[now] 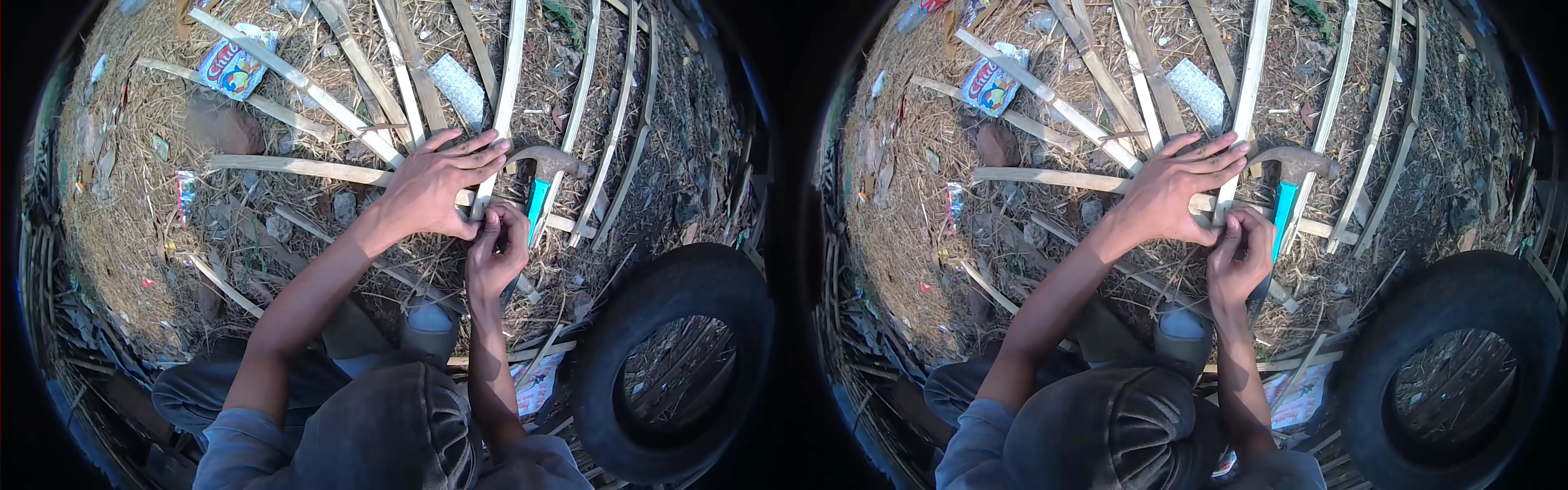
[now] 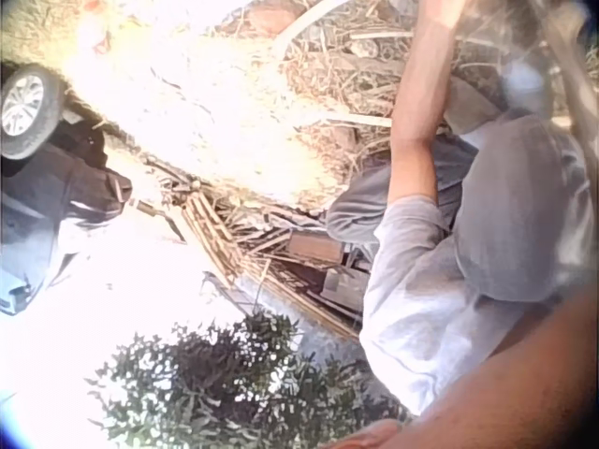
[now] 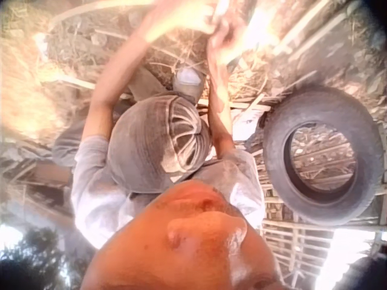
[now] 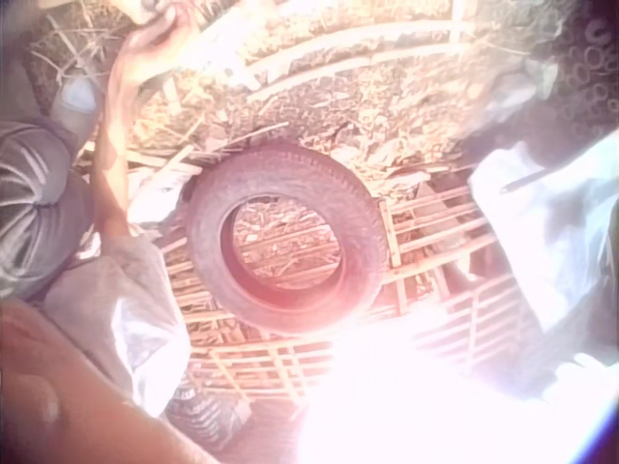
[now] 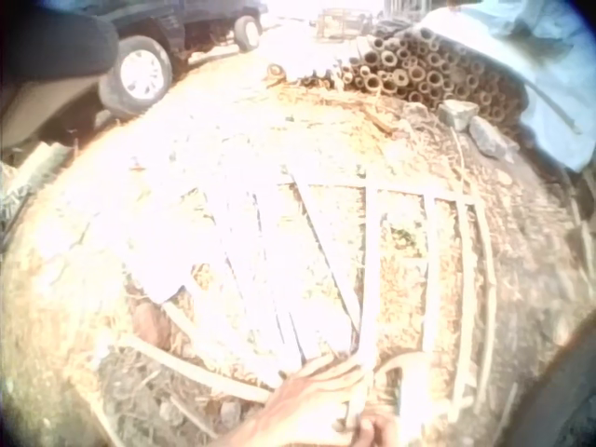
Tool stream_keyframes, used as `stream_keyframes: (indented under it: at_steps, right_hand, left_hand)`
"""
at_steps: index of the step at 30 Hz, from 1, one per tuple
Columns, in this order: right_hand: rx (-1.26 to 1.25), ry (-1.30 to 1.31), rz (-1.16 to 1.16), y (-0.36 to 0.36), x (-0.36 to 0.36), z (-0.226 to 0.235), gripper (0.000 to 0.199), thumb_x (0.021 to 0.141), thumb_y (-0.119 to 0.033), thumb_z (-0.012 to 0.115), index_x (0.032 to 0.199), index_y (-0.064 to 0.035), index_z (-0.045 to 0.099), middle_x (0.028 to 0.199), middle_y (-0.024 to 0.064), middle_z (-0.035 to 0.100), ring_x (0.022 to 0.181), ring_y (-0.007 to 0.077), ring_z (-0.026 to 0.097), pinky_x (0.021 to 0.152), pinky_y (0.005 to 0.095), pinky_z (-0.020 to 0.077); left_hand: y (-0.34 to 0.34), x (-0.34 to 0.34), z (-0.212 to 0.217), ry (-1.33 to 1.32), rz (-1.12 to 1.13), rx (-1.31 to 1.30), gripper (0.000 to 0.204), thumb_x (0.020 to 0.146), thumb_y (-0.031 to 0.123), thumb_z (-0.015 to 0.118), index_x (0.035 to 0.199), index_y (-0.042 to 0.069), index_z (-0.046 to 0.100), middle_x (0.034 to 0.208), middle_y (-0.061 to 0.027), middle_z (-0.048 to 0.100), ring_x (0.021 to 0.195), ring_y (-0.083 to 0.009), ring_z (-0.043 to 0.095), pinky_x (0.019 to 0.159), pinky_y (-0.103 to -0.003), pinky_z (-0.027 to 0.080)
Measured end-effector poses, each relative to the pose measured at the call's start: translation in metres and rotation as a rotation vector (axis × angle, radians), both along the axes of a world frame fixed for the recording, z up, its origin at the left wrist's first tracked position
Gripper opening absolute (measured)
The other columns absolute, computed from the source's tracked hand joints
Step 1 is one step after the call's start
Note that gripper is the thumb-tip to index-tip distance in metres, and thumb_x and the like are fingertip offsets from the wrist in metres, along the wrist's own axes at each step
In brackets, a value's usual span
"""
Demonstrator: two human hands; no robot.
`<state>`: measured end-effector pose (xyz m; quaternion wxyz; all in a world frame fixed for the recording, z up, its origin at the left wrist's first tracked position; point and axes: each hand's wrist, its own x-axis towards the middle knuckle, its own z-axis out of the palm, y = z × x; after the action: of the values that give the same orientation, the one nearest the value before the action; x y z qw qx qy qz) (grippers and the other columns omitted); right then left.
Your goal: The person assembles a bamboo lattice by hand, using a hammer to drive small nails into the overlapping joints of thin bamboo strips.
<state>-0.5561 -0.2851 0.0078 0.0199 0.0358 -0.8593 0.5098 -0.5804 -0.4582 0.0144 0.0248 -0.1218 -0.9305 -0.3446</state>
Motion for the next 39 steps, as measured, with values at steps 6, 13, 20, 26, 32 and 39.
stream_keyframes:
  at_steps: [6, 13, 20, 26, 32, 39]
  right_hand:
    - [0.022, 0.108, 0.094, -0.011, -0.023, 0.0, 0.006, 0.097, 0.004, 0.066, 0.102, 0.0023, 0.069, 0.101, 0.0147, 0.072, 0.095, 0.0306, 0.065, 0.087, 0.0394, 0.0522]
    - [-0.319, -0.243, -0.036, -0.001, -0.015, 0.007, 0.017, 0.107, -0.013, 0.066, 0.108, 0.0038, 0.069, 0.098, 0.0055, 0.071, 0.086, 0.0074, 0.061, 0.076, 0.0254, 0.0519]
    - [-0.287, -0.209, -0.021, 0.005, -0.013, -0.005, 0.019, 0.105, -0.014, 0.069, 0.107, 0.0051, 0.07, 0.094, 0.0071, 0.073, 0.083, 0.0093, 0.066, 0.074, 0.025, 0.0531]
    - [-0.247, -0.243, -0.042, 0.002, -0.009, -0.009, 0.017, 0.104, -0.012, 0.07, 0.106, 0.0048, 0.071, 0.092, 0.0086, 0.073, 0.08, 0.0105, 0.066, 0.07, 0.0272, 0.0542]
    - [-0.032, 0.022, 0.056, 0.006, -0.011, -0.013, 0.01, 0.099, -0.007, 0.074, 0.104, 0.0019, 0.071, 0.096, 0.0132, 0.073, 0.083, 0.0205, 0.071, 0.072, 0.0328, 0.0558]
    - [0.005, 0.067, 0.077, 0.006, -0.013, -0.003, 0.008, 0.097, -0.005, 0.074, 0.101, 0.0018, 0.072, 0.097, 0.0134, 0.074, 0.086, 0.022, 0.072, 0.078, 0.0343, 0.0566]
  left_hand:
    - [-0.005, 0.0, -0.004, 0.051, 0.007, 0.012, 0.087, 0.067, 0.04, 0.087, 0.145, 0.011, 0.062, 0.159, -0.0006, 0.055, 0.153, -0.016, 0.042, 0.125, -0.045, 0.033]
    - [-0.004, 0.003, -0.005, 0.037, 0.007, 0.0, 0.091, 0.066, 0.048, 0.089, 0.146, 0.013, 0.062, 0.159, 0.0006, 0.054, 0.152, -0.016, 0.043, 0.126, -0.046, 0.033]
    - [-0.002, 0.001, -0.006, 0.043, 0.021, -0.017, 0.092, 0.066, 0.047, 0.089, 0.147, 0.015, 0.061, 0.159, 0.0022, 0.054, 0.151, -0.0144, 0.044, 0.126, -0.045, 0.034]
    - [-0.003, 0.003, -0.008, 0.046, 0.024, -0.027, 0.091, 0.066, 0.045, 0.089, 0.148, 0.015, 0.061, 0.16, 0.0021, 0.053, 0.151, -0.0149, 0.044, 0.126, -0.045, 0.034]
    - [-0.004, 0.004, -0.007, 0.049, 0.028, 0.015, 0.086, 0.066, 0.039, 0.089, 0.144, 0.014, 0.064, 0.159, 0.0017, 0.054, 0.151, -0.0152, 0.044, 0.126, -0.044, 0.034]
    - [0.003, 0.019, -0.01, 0.058, 0.109, 0.109, 0.055, 0.068, 0.03, 0.09, 0.12, 0.015, 0.08, 0.152, 0.0015, 0.062, 0.15, -0.0159, 0.047, 0.125, -0.047, 0.032]
